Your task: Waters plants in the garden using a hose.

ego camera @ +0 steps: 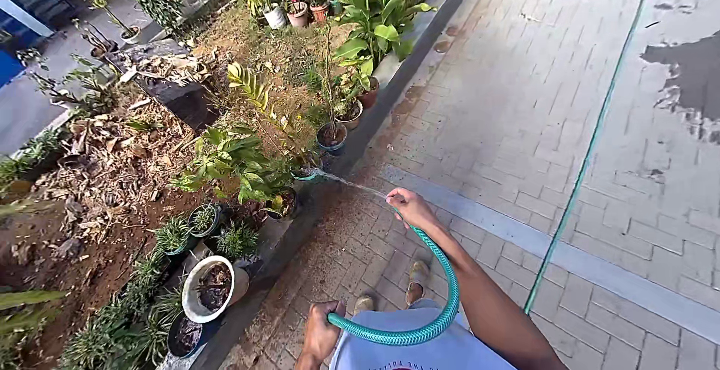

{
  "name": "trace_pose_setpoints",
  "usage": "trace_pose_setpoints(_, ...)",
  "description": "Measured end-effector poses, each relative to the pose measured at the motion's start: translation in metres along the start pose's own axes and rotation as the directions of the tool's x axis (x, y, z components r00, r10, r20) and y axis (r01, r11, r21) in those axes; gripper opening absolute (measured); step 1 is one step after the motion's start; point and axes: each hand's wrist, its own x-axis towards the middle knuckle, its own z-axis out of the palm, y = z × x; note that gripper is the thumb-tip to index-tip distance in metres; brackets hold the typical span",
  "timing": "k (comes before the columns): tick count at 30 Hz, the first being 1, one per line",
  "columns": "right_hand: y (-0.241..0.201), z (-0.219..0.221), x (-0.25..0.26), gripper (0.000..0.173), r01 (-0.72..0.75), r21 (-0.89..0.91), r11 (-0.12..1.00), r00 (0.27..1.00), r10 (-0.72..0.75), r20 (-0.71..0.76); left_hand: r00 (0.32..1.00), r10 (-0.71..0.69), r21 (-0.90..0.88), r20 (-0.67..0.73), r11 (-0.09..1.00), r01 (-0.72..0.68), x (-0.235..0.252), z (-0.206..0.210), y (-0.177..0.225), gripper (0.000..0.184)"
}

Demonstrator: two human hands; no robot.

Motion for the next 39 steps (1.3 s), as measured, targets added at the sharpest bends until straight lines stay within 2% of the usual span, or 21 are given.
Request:
trace_pose_setpoints(5, -0.005, -0.057, 0.028, 0.031, 0.033, -0.022, 0.999, 0.992, -0.030, 0.119, 1.000, -0.012, -0.015, -0.025, 1.000, 0.012, 0.023, 0.046, 0.043, 0.045)
trace_pose_setpoints(10, -0.007, -0.101, 0.048, 0.030, 0.106, 0.036, 0.994, 0.985, -0.110, 0.131, 0.997, -0.001, 0.029, -0.077, 1.000, 0.003, 0.042, 0.084, 0.072, 0.045)
trace_pose_setpoints(18, 0.005, -0.156, 0.075, 0.029, 0.123, -0.042, 0.992, 0.971, -0.112, 0.210, 0.996, 0.018, -0.017, -0.083, 1.000, -0.019, 0.075, 0.141, 0.103, 0.049)
trace_pose_setpoints(25, 0.027, -0.209, 0.102, 0.030, 0.085, 0.026, 0.996, 0.995, -0.086, 0.046, 0.999, 0.021, -0.043, -0.026, 0.999, -0.023, 0.113, 0.168, 0.119, 0.048)
trace_pose_setpoints(28, 0.040, -0.226, 0.115, 0.029, 0.082, 0.009, 0.997, 0.994, -0.082, 0.076, 0.998, 0.059, -0.050, 0.013, 0.997, -0.058, 0.136, 0.181, 0.123, 0.049)
trace_pose_setpoints(32, 0.054, -0.252, 0.137, 0.028, 0.077, 0.034, 0.996, 0.997, -0.078, 0.029, 0.996, 0.062, -0.029, 0.066, 0.998, -0.060, 0.171, 0.194, 0.128, 0.049)
trace_pose_setpoints(35, 0.062, -0.268, 0.157, 0.030, 0.076, -0.005, 0.997, 0.992, -0.075, 0.103, 0.994, 0.059, -0.033, 0.089, 0.998, -0.057, 0.201, 0.206, 0.130, 0.049)
trace_pose_setpoints(39, 0.063, -0.295, 0.190, 0.031, 0.068, 0.036, 0.997, 0.994, -0.071, 0.086, 0.990, 0.057, -0.055, 0.128, 0.997, -0.050, 0.250, 0.224, 0.132, 0.048)
